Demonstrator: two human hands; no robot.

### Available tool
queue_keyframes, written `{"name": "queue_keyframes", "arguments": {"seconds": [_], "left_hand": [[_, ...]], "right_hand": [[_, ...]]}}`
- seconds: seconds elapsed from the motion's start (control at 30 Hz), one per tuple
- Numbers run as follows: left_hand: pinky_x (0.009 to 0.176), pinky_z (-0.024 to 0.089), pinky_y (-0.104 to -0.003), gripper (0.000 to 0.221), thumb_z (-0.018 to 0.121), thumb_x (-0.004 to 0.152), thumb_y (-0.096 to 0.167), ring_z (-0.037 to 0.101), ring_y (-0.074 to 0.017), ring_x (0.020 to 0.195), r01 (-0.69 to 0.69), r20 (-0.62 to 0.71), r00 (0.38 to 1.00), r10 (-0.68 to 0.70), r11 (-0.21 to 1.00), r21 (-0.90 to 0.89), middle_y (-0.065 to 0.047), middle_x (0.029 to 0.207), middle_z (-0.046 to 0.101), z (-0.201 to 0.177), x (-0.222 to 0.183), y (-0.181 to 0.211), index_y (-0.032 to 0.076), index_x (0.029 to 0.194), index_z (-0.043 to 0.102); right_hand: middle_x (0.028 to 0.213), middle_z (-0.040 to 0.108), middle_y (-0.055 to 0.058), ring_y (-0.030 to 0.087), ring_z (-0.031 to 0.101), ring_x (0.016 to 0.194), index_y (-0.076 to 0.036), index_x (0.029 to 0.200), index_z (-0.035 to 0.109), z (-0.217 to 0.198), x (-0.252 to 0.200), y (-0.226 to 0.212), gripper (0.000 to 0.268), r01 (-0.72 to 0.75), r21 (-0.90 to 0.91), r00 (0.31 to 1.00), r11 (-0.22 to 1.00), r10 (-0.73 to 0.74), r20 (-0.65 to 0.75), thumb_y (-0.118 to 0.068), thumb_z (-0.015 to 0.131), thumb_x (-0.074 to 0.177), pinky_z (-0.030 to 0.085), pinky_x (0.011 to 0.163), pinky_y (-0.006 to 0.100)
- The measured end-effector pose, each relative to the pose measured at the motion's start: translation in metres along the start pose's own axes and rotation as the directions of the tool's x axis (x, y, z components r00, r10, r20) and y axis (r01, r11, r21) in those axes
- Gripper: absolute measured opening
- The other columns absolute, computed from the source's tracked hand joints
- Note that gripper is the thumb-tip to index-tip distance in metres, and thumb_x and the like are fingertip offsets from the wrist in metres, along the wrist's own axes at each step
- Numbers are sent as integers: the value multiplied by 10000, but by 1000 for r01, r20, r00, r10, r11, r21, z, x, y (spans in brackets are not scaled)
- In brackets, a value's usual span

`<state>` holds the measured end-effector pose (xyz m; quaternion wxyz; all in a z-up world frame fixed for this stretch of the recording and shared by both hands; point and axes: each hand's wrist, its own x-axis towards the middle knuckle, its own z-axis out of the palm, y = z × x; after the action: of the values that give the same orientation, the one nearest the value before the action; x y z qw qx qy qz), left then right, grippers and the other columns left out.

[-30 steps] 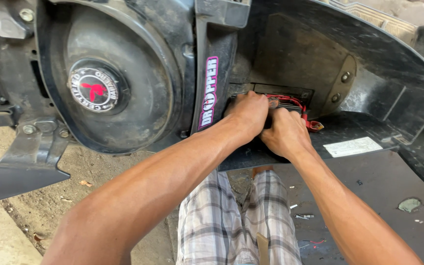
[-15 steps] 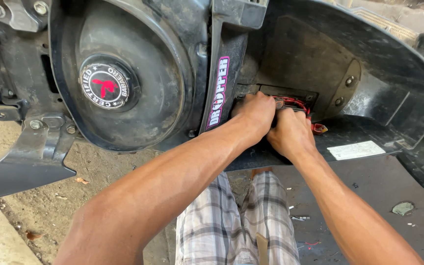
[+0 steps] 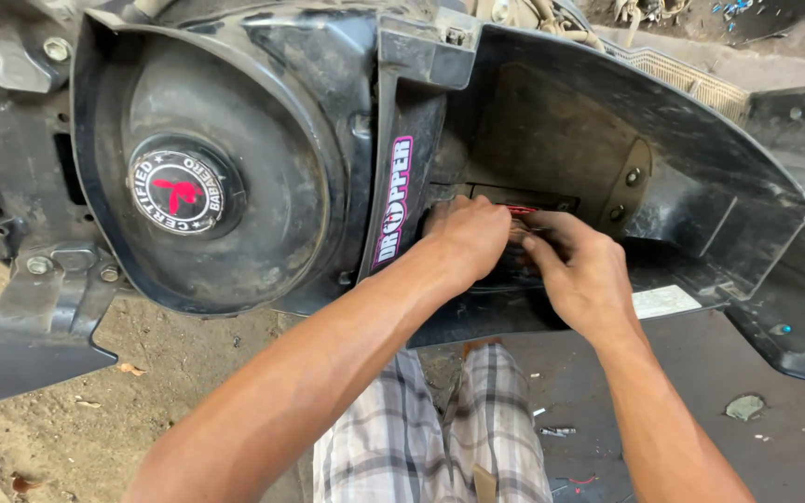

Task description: Replacing a motorcycle battery by disconnecting terminals and swapping the unit

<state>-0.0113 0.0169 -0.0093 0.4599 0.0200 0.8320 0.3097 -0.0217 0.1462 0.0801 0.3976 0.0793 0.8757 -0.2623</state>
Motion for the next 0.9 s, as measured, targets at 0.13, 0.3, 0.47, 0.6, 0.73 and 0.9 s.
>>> {"name": "queue_keyframes", "arguments": {"seconds": [0.13, 0.3, 0.47, 0.6, 0.73, 0.9], "left_hand": [[709, 622, -592, 171, 741, 794, 57, 737, -494, 957, -116, -26, 993, 115, 993, -35, -241, 952, 773, -10, -3, 0, -11, 940, 799], [878, 606, -588, 399, 734, 795, 111, 707, -470, 1093, -121, 77, 988, 130, 986, -118, -263, 1134, 737, -20, -4, -2, -27, 1168, 704], [855, 623, -564, 311, 636, 822, 88, 735, -424, 1050, -4, -1, 1000, 3, 981, -196, -209, 1072, 767, -23, -6, 3, -24, 1088, 751], [905, 611, -533, 369, 499, 900, 89, 724, -373, 1120, 123, -2, 991, -131, 940, -318, -176, 1136, 768, -31, -19, 11, -39, 1145, 744], [855, 628, -531, 342, 495, 900, 46, 743, -341, 1076, 132, 9, 991, -134, 957, -259, -134, 1077, 784, -25, -12, 11, 31, 1096, 775], [754, 639, -562, 270, 564, 862, -3, 767, -397, 942, -35, -51, 998, 33, 998, -53, -163, 941, 787, -6, 2, 2, 58, 949, 813]], "right_hand": [[1101, 704, 302, 391, 726, 1014, 11, 1317, 621, -4, -9, 7, 403, 30, 236, 999, 971, -32, 8, -137, 731, 958, 585, 832, 552], [1125, 739, 214, 304, 732, 1033, -52, 1240, 694, -11, -15, 7, 346, 21, 184, 992, 983, 3, -127, -102, 781, 909, 589, 857, 439], [997, 780, 77, 238, 754, 939, -145, 1134, 792, 2, -32, 23, 329, 208, -11, 948, 978, -205, -243, -109, 860, 813, 618, 772, 354], [994, 755, 22, 235, 744, 915, -184, 1111, 811, 11, -37, 29, 290, 326, -204, 892, 923, -372, -259, -153, 860, 826, 618, 770, 358], [1020, 747, 62, 263, 742, 917, -168, 1121, 809, 17, -38, 30, 287, 358, -230, 875, 905, -411, -254, -135, 852, 839, 622, 750, 382], [1005, 731, 56, 266, 741, 915, -168, 1139, 807, 19, -38, 31, 288, 380, -270, 862, 885, -445, -244, -123, 842, 856, 619, 743, 384]]}}
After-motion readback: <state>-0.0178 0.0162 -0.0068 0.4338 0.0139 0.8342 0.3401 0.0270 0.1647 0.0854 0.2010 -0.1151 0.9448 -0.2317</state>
